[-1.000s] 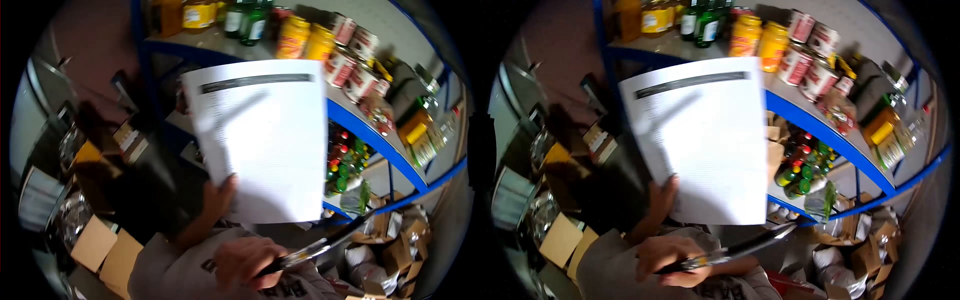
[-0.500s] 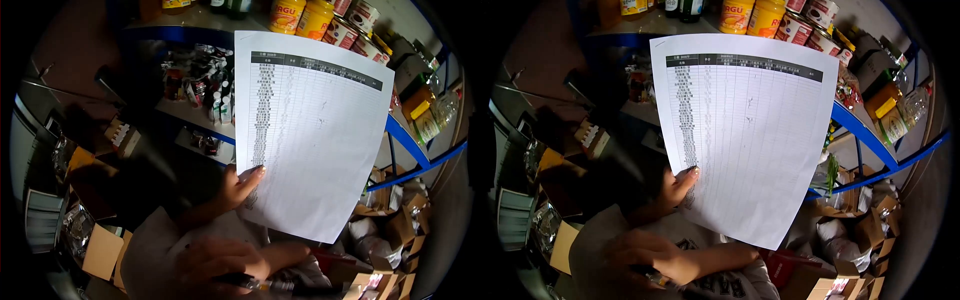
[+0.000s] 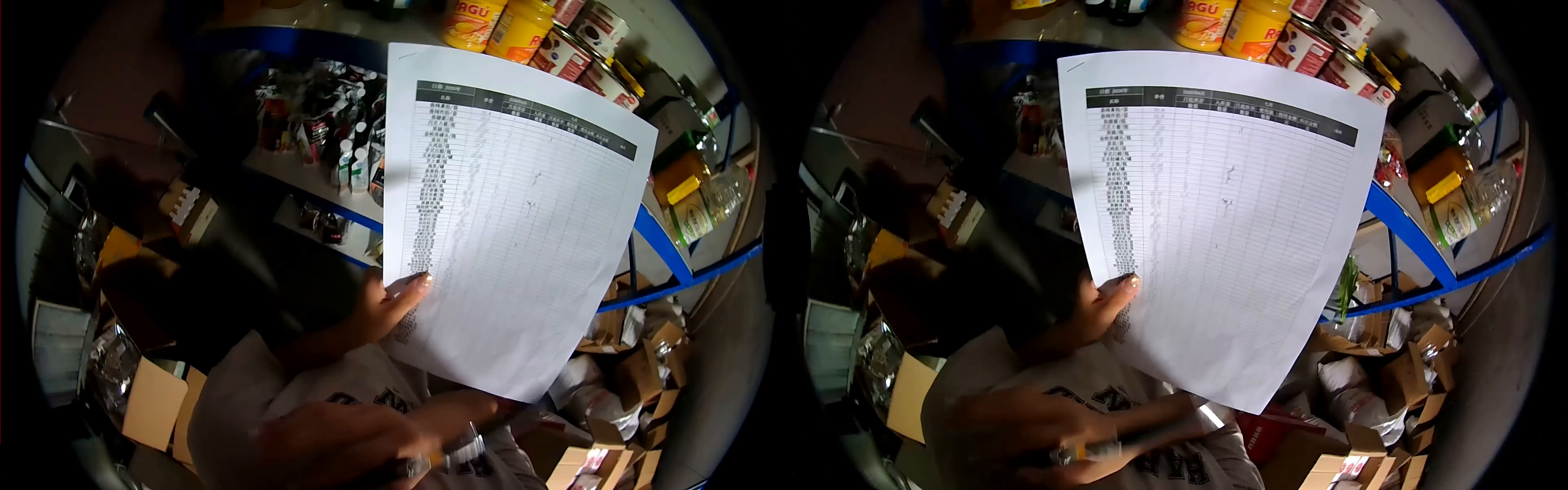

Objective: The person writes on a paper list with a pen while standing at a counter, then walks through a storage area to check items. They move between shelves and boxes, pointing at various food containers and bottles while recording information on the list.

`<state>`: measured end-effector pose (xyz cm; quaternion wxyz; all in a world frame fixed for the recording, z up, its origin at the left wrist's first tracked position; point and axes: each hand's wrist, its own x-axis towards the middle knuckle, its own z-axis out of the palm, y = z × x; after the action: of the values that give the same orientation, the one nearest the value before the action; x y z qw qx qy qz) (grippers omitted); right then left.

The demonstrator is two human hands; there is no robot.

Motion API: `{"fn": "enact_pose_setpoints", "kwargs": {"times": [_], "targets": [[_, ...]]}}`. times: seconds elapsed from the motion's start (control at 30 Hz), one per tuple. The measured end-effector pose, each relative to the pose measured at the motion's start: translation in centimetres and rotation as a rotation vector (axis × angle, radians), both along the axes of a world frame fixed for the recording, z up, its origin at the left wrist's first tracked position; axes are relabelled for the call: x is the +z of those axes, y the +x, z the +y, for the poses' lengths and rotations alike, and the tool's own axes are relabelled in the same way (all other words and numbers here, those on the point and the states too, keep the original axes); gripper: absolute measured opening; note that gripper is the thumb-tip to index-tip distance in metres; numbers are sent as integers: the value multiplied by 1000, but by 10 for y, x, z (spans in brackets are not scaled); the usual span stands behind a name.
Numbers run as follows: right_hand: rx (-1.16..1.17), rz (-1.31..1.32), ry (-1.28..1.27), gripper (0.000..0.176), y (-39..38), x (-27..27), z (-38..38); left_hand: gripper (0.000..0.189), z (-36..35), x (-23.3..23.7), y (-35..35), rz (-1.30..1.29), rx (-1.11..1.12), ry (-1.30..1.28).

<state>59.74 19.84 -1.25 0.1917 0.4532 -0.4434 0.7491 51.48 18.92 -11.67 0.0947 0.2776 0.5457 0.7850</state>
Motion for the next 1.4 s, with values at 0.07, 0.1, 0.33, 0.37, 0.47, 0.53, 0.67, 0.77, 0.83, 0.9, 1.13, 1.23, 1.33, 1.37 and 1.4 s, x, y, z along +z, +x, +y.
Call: {"fn": "enact_pose_setpoints", "kwargs": {"times": [0.07,0.1,0.33,0.37,0.47,0.53,0.67,0.77,0.83,0.9,1.13,1.23,1.33,1.37,1.4], "targets": [[37,36,15,17,-4,-4,2,15,1,2,1,8,47,-2],[50,57,30,18,-6,-5,4,15,1,4,1,14,70,-5],[107,51,21,18,-4,-9,12,14,8,6,1,6,66,-19],[108,56,25,18,-4,-10,13,14,9,6,1,4,63,-17],[90,94,15,19,-5,-6,18,14,15,5,1,-1,55,-23],[46,228,-16,20,-13,9,22,14,20,5,2,7,62,-16],[359,-184,130,42,-1,-5,42,14,28,5,4,24,90,10],[462,-198,118,40,3,-11,49,14,30,2,4,1,69,-32],[447,-196,111,38,7,-11,50,14,31,1,5,-5,58,-40],[372,-129,89,33,7,-12,47,15,35,2,5,12,60,-12],[346,-129,88,28,6,-4,50,15,41,4,6,15,42,-3],[354,-195,123,34,10,-4,54,15,40,4,5,70,56,-10],[343,-109,55,28,8,-15,40,14,39,5,4,109,87,1],[335,-80,51,27,7,-15,39,14,39,5,3,103,93,12],[328,-51,47,25,6,-16,37,14,39,4,3,97,98,24]]}}
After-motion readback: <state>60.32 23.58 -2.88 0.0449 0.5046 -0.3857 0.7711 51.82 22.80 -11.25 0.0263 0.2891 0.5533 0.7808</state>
